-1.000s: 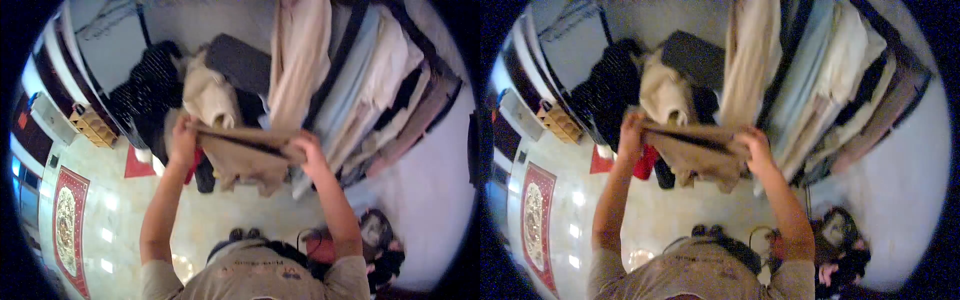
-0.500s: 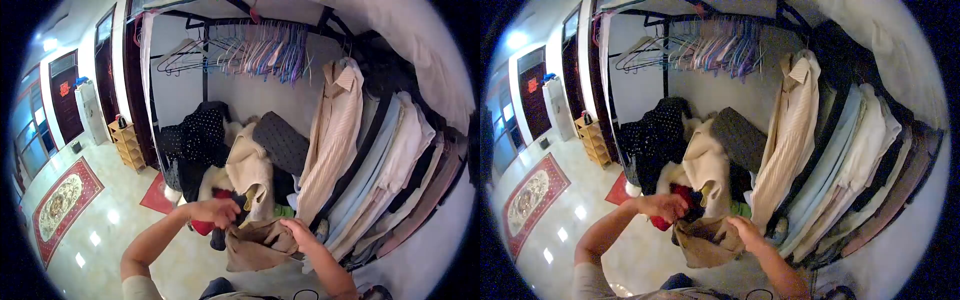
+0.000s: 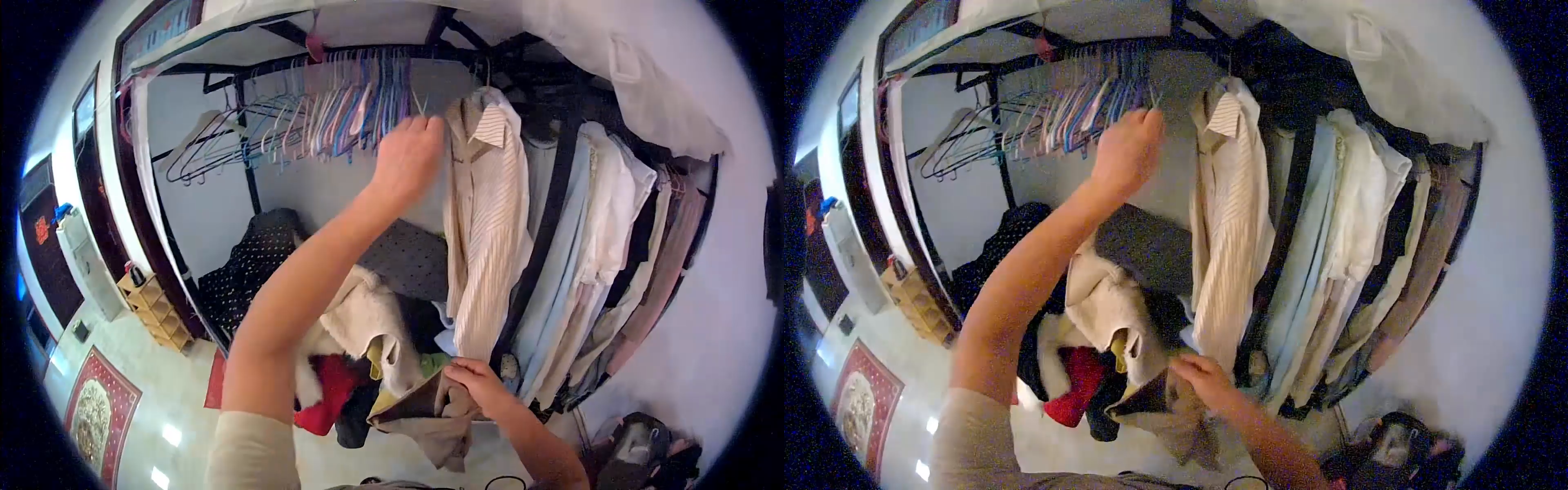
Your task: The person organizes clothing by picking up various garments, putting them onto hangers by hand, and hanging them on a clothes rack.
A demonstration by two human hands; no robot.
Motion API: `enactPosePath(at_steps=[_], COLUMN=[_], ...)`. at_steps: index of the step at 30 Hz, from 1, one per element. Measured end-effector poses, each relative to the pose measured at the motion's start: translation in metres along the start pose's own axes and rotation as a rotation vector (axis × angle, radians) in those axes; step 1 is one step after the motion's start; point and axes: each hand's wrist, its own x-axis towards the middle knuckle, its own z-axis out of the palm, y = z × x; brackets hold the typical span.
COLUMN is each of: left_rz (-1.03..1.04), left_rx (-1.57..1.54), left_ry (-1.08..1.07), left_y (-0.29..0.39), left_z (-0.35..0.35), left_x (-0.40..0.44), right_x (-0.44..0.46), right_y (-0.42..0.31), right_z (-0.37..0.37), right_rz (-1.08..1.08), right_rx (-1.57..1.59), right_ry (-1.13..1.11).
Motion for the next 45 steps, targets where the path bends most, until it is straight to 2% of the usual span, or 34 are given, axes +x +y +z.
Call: enactPosePath(at_steps=[1,4,5,7,11,14,17,20,23,25,26,29,32,35,38,44,45], left_rz=[0.007,-0.274,-0.368,-0.550,-0.743,-0.682,-0.645,-0.554,-0.447,-0.455,-0.459,-0.665,-0.618,-0.493,-0.465,-0.393,-0.375], left_rx=[0.107,0.234,0.167,0.037,-0.147,-0.279,-0.299,-0.171,-0.123,-0.233,-0.290,-0.716,-1.320,-1.337,-1.187,-0.890,-0.851], left_ry=[-0.026,-0.268,-0.309,-0.395,-0.358,-0.337,-0.254,-0.071,0.003,-0.132,-0.204,-0.287,-0.213,-0.103,-0.032,-0.050,-0.069], left_y=[-0.001,0.004,0.004,0.000,0.007,-0.003,-0.008,-0.024,-0.031,-0.039,-0.042,-0.041,-0.037,-0.032,-0.033,-0.035,-0.036], left_z=[0.017,0.051,0.060,0.065,0.050,0.046,0.039,0.056,0.056,0.059,0.062,0.066,0.071,0.080,0.086,0.086,0.084], left_x=[0.015,0.045,0.051,0.058,0.051,0.042,0.033,0.024,0.019,0.022,0.023,0.017,0.000,-0.004,0.000,0.000,-0.001], right_x=[-0.011,-0.018,-0.016,-0.014,-0.023,-0.033,-0.024,-0.013,-0.012,-0.010,-0.009,-0.002,-0.002,-0.004,-0.001,-0.005,-0.005], right_y=[-0.012,0.001,0.013,0.033,0.031,0.010,0.014,0.021,0.023,0.025,0.028,0.048,0.052,0.048,0.049,0.046,0.047], right_z=[0.002,-0.012,-0.021,-0.031,-0.038,-0.026,-0.030,-0.029,-0.026,-0.027,-0.027,-0.028,-0.028,-0.030,-0.032,-0.033,-0.033], right_rz=[0.129,0.141,0.058,0.056,0.047,0.021,-0.014,-0.026,-0.020,-0.001,0.012,-0.060,-0.049,0.045,0.075,0.124,0.066], right_rx=[0.088,0.063,-0.062,-0.051,-0.037,-0.117,-0.074,-0.157,-0.112,-0.083,-0.067,-0.064,-0.016,-0.045,-0.048,0.019,0.009], right_ry=[0.037,0.037,0.031,0.088,0.047,0.158,-0.020,-0.112,-0.158,-0.187,-0.201,-0.162,-0.172,-0.163,-0.187,-0.158,-0.145])
